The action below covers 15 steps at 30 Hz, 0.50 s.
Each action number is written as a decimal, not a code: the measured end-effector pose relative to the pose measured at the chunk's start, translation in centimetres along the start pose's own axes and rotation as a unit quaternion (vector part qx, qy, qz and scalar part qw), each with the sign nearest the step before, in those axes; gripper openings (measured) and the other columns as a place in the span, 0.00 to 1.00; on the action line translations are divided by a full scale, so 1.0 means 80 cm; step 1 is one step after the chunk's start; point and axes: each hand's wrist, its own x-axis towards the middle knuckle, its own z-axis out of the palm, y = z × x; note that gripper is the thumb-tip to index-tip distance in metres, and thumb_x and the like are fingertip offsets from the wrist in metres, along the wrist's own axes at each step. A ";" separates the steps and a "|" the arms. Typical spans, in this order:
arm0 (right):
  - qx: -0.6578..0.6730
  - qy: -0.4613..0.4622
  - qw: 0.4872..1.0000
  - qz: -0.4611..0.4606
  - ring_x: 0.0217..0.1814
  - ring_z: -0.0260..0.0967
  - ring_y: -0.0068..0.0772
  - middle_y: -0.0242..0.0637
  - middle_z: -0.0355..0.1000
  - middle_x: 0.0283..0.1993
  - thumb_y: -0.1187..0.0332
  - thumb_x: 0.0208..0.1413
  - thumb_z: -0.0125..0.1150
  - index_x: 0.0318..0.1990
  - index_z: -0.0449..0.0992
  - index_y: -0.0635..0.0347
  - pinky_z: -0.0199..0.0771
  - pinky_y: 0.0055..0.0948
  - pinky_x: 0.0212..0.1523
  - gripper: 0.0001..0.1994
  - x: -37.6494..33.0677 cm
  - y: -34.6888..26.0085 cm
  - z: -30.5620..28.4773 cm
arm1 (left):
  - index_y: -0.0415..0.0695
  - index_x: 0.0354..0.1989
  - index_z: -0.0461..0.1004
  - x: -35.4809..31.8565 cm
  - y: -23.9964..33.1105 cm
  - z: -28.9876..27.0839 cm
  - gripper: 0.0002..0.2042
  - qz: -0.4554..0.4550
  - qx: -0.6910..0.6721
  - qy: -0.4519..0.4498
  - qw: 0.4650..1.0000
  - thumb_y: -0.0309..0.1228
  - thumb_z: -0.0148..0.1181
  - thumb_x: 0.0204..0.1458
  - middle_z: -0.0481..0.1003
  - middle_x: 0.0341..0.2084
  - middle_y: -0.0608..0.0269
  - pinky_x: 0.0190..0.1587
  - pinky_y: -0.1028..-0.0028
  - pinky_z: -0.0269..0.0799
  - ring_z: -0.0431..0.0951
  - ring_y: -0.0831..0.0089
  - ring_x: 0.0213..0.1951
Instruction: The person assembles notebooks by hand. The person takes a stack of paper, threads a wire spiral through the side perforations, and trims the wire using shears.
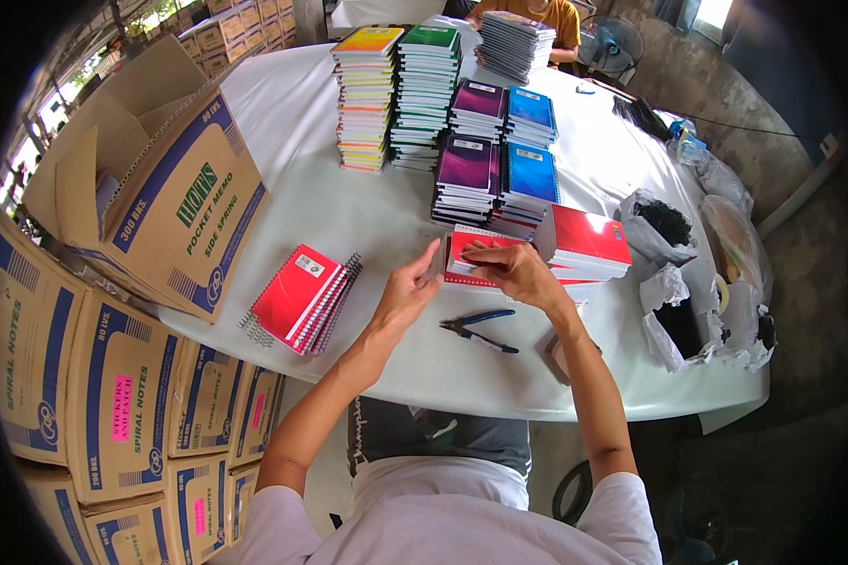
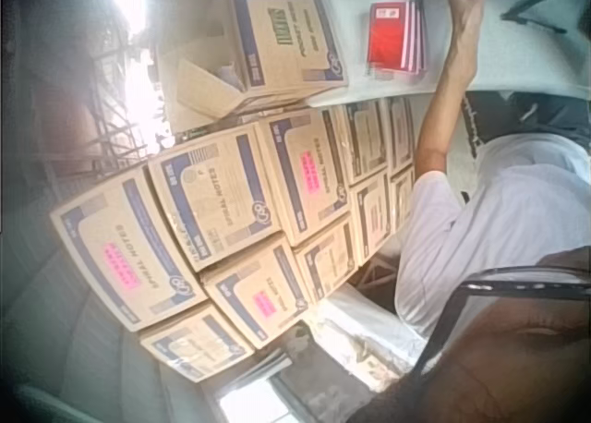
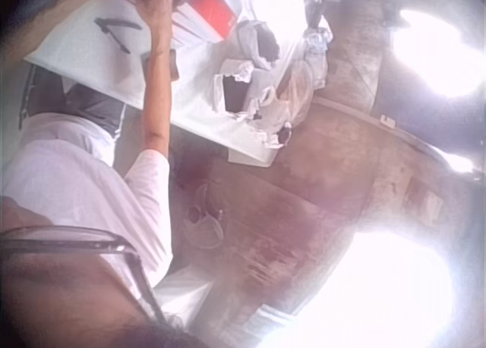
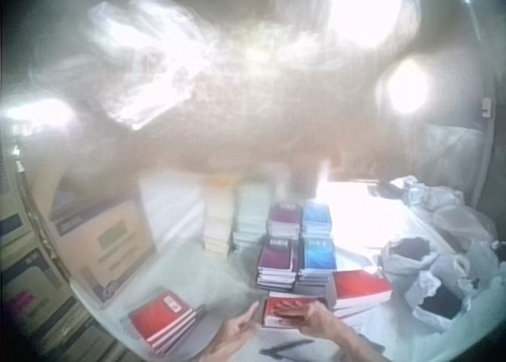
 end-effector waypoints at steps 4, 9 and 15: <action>0.018 -0.038 0.998 0.049 0.59 0.72 0.45 0.41 0.75 0.55 0.73 0.52 0.67 0.52 0.78 0.58 0.75 0.36 0.56 0.18 0.000 0.001 -0.002 | 0.41 0.71 0.53 0.001 -0.009 -0.004 0.30 0.015 0.002 -0.003 1.000 0.21 0.54 0.59 0.53 0.70 0.46 0.70 0.66 0.49 0.53 0.61 0.71; -0.017 -0.034 0.998 0.055 0.63 0.69 0.46 0.41 0.75 0.56 0.74 0.51 0.67 0.52 0.78 0.61 0.73 0.37 0.60 0.18 -0.004 -0.005 0.002 | 0.40 0.71 0.53 -0.001 -0.006 -0.002 0.30 -0.002 -0.007 -0.004 1.000 0.21 0.53 0.60 0.53 0.70 0.46 0.71 0.66 0.49 0.53 0.61 0.71; -0.108 0.067 0.985 -0.112 0.50 0.75 0.52 0.47 0.77 0.49 0.75 0.55 0.62 0.53 0.75 0.66 0.76 0.40 0.52 0.17 -0.011 0.022 0.019 | 0.42 0.71 0.53 0.001 -0.014 -0.005 0.30 0.013 0.011 -0.008 1.000 0.21 0.54 0.59 0.53 0.70 0.47 0.71 0.65 0.50 0.53 0.56 0.71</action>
